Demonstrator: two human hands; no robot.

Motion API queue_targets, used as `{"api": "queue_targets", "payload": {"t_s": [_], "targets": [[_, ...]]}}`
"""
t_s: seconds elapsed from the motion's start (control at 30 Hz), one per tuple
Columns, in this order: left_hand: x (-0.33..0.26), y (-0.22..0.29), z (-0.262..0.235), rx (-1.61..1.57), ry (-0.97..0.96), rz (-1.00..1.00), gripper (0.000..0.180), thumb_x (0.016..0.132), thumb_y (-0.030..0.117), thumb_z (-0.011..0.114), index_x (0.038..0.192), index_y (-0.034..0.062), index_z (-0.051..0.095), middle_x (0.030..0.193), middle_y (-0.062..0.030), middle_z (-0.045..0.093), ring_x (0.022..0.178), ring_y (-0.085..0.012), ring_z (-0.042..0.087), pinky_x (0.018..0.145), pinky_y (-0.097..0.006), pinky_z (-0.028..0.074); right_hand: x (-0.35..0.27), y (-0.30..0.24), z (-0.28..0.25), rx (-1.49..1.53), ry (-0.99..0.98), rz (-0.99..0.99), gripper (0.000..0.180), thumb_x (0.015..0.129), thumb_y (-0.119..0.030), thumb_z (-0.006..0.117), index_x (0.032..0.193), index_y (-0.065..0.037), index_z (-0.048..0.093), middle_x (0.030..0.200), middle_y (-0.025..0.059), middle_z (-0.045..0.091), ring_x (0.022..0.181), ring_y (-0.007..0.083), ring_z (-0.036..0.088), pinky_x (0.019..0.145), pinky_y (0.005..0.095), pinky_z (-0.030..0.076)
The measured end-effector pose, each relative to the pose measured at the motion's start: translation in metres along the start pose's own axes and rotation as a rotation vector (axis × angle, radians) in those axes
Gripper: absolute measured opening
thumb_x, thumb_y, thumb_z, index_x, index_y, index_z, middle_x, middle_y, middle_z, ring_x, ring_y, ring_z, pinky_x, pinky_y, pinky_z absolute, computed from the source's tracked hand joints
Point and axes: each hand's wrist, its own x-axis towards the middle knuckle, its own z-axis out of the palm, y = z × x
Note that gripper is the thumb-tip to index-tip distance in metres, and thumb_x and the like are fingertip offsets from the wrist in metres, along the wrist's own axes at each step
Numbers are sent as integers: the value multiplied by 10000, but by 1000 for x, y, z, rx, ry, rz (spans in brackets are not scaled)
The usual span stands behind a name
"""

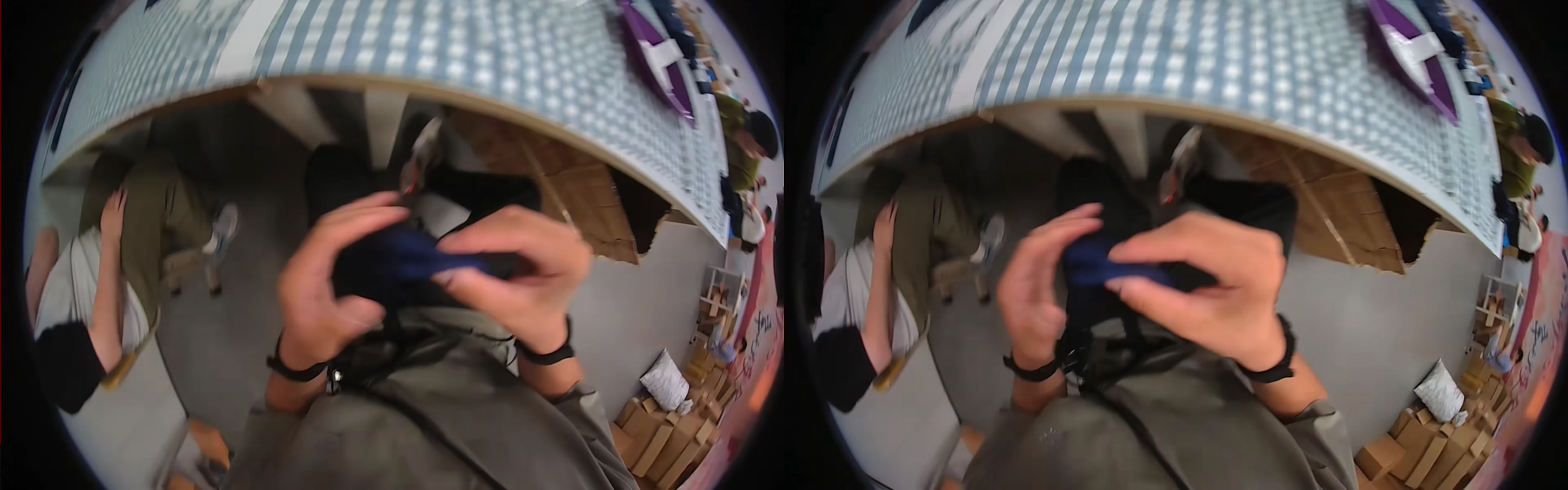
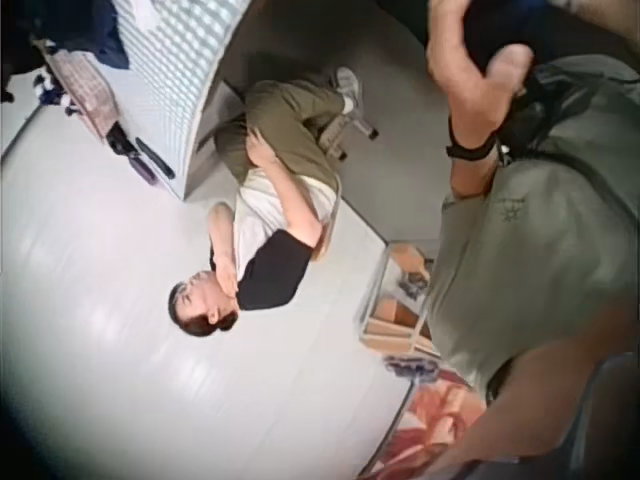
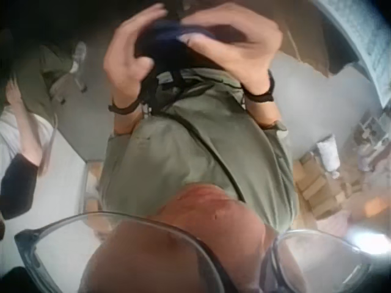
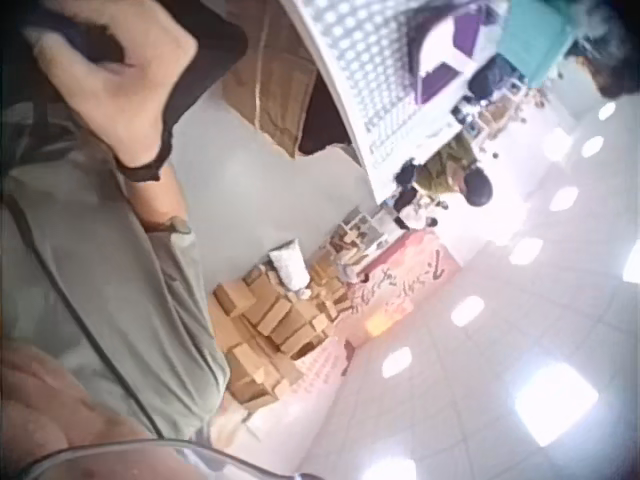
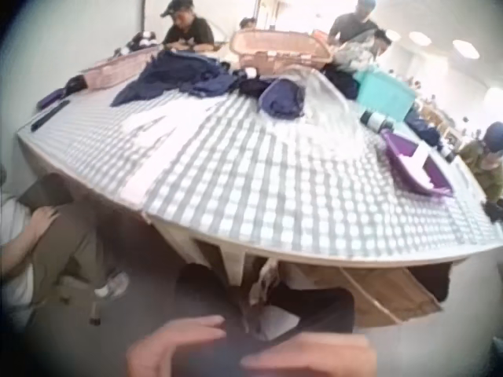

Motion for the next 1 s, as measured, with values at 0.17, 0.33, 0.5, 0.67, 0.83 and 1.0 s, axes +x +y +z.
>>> {"api": "queue_targets", "payload": {"t_s": [0.17,0.33,0.5,0.67,0.83,1.0], "targets": [[-3,-4,19,-175,106,-171,353,758,28,792,1086,-53,691,990,-126,733,919,-181,709,824,-276,530,13,3,3,8,-62,-31,250,643,15,845,858,30,719,806,118,714,714,158,664,631,250,494],[3,-13,16,-235,21,-264,192,783,35,793,940,-48,721,799,-68,678,697,-97,610,606,-240,451,4,15,1,155,-54,125,262,658,-21,854,864,25,699,793,103,688,690,147,626,619,253,486],[2,-25,20,-278,-7,-255,148,808,55,791,883,-51,719,727,-49,648,641,-83,563,557,-233,407,-2,19,0,177,-31,181,291,676,-48,854,906,29,694,838,107,682,725,155,623,639,263,489],[4,-20,24,-301,26,-315,134,839,64,775,879,-48,714,707,-42,644,638,-79,561,550,-237,412,3,22,1,114,-89,158,288,721,-103,845,933,37,708,844,110,693,730,156,630,637,265,480],[-1,-16,26,-358,42,-349,158,893,103,727,909,-51,693,716,-37,639,641,-63,544,556,-237,416,-1,31,0,71,-95,143,177,741,-49,832,876,25,744,778,106,708,660,139,645,577,251,474],[-4,-16,24,-464,23,-274,208,925,147,675,881,-56,666,694,-21,605,633,-51,508,551,-228,396,5,24,-4,30,-132,118,178,708,-6,809,872,31,752,769,105,707,651,134,639,570,243,464]]}}
